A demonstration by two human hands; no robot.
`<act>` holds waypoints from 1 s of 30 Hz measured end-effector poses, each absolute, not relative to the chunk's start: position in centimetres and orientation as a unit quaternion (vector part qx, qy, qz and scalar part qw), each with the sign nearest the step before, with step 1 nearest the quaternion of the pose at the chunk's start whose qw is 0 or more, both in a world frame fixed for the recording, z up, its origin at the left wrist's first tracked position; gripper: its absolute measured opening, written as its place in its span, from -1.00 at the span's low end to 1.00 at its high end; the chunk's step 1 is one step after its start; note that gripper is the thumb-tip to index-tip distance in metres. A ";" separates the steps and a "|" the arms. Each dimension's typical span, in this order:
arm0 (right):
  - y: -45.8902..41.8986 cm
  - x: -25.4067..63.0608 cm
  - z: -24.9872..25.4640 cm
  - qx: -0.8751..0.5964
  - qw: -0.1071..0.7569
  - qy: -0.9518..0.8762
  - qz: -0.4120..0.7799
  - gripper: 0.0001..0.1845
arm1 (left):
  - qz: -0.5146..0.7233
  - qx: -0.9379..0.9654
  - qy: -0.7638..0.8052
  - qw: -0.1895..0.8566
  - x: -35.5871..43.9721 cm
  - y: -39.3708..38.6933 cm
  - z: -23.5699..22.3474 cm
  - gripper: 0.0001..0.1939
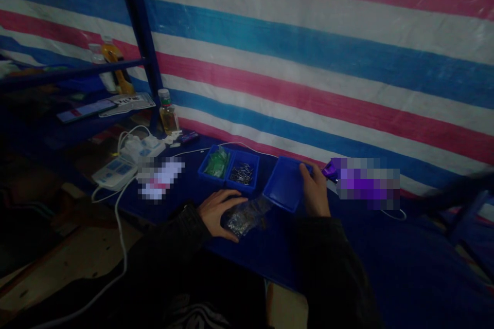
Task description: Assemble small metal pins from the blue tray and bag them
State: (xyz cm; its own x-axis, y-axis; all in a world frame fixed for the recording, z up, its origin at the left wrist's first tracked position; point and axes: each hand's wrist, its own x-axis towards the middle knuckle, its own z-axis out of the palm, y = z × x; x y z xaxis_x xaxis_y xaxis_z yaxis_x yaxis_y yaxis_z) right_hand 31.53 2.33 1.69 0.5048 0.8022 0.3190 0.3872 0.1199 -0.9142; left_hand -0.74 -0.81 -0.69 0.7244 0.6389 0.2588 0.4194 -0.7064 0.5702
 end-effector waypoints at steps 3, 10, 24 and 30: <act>5.0 31.7 0.5 -0.611 0.587 -0.465 0.257 -0.44 | 0.230 0.897 0.289 0.243 -0.7 -0.8 -0.8 0.07; 8.0 32.7 -3.1 -0.666 0.519 -0.515 0.145 -0.40 | 0.226 0.894 0.301 0.242 -0.7 -0.8 -0.8 0.06; 6.7 33.0 -4.1 -0.621 0.519 -0.542 0.225 -0.42 | 0.233 0.893 0.299 0.242 -0.6 -0.7 -0.8 0.03; 6.3 31.8 -4.0 -0.635 0.521 -0.530 0.213 -0.40 | 0.228 0.891 0.308 0.242 -0.6 -0.7 -0.6 0.02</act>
State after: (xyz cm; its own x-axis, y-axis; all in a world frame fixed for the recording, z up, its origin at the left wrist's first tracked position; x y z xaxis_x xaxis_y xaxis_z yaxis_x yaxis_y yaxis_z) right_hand 31.79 6.32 -4.00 0.3483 0.8941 0.2817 0.4511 0.1035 -0.8864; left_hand -0.60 -0.71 -0.65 0.7058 0.6597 0.2581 0.4390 -0.6933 0.5715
